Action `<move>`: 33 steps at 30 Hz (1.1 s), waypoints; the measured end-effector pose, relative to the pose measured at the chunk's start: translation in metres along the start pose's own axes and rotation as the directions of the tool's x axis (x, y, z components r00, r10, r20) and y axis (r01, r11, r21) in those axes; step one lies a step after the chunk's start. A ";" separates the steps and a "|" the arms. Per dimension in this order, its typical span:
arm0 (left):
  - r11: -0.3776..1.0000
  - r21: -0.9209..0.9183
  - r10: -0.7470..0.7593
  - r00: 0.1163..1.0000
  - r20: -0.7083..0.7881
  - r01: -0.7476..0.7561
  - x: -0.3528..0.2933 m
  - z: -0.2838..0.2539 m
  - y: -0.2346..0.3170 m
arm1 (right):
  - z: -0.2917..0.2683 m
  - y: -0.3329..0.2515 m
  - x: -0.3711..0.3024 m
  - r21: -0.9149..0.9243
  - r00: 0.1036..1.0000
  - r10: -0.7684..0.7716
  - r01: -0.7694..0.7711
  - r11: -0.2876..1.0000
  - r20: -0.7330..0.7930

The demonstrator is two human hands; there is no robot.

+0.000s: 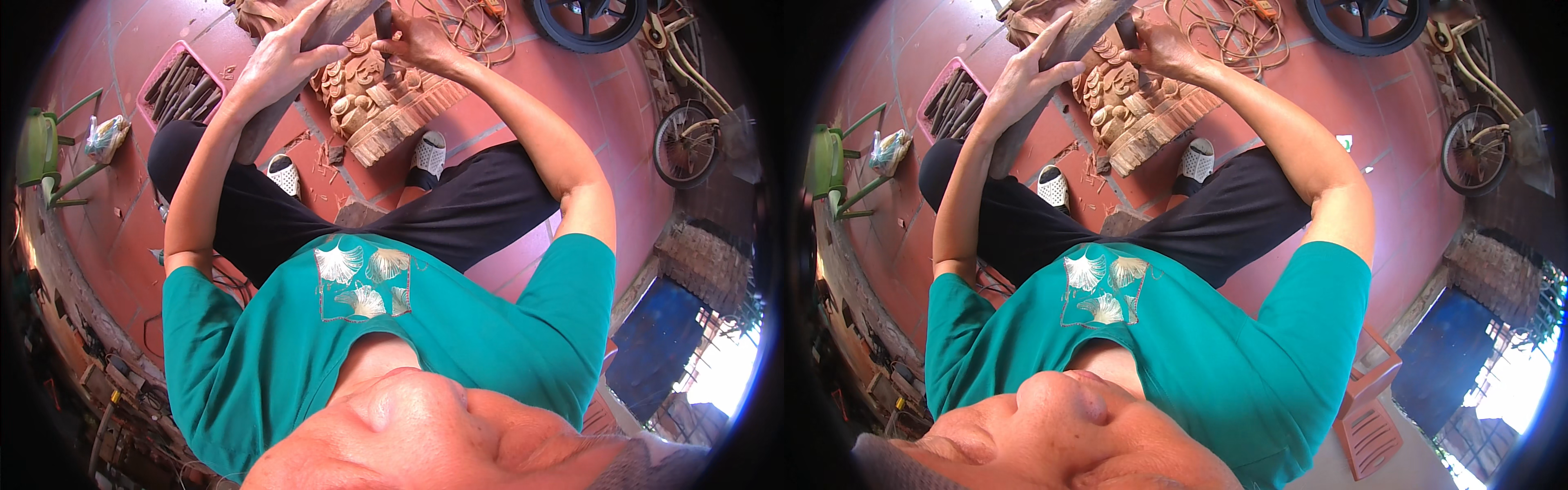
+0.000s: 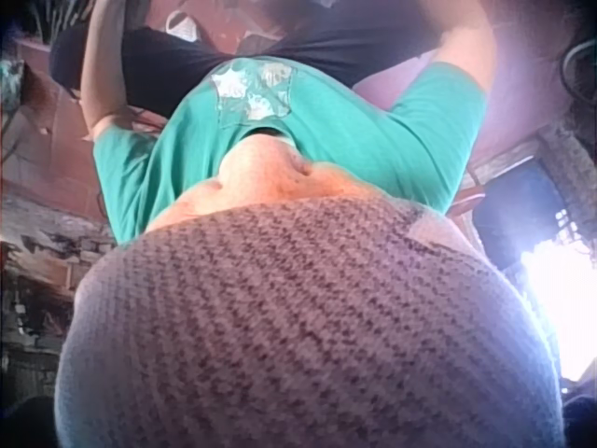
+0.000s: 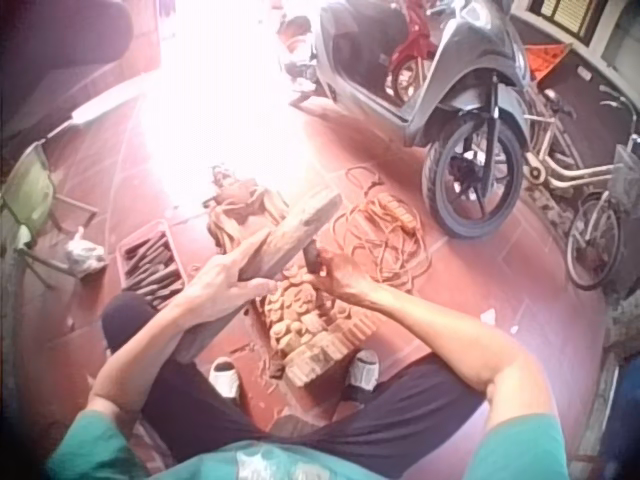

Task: The person carves a wooden block using a chisel and mallet while sitting on the floor. They repeatedly strike the chisel to shape the wood, producing wood shavings.

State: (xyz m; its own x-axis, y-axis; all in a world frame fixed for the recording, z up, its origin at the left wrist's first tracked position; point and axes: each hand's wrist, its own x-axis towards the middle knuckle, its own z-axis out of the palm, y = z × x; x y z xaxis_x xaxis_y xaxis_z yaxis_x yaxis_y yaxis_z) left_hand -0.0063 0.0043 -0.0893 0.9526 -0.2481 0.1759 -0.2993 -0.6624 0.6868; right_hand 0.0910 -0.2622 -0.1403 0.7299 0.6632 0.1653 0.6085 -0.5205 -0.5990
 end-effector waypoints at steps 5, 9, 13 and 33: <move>0.996 -0.077 -0.032 0.998 0.050 0.036 0.000 -0.024 0.045 | 0.001 0.007 0.005 -0.023 0.995 0.055 -0.053 0.998 0.084; 0.999 -0.045 -0.014 1.000 0.000 0.014 -0.004 -0.023 0.041 | -0.006 -0.012 -0.005 0.047 0.995 0.082 -0.085 0.995 0.047; 0.993 -0.078 -0.083 0.995 0.063 0.088 -0.002 -0.028 0.059 | -0.005 -0.008 -0.011 0.155 0.989 0.145 -0.149 0.977 0.040; 0.993 -0.085 -0.079 0.993 0.090 0.086 -0.002 -0.026 0.061 | -0.001 -0.007 -0.026 0.356 0.975 0.141 -0.194 0.914 0.170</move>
State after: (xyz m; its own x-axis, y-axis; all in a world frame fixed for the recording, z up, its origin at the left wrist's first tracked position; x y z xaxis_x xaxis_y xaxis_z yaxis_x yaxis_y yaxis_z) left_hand -0.0256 -0.0175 -0.0292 0.9645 -0.2579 0.0570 -0.2101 -0.6186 0.7571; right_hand 0.0680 -0.2767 -0.1399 0.7448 0.6649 -0.0562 0.3039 -0.4130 -0.8585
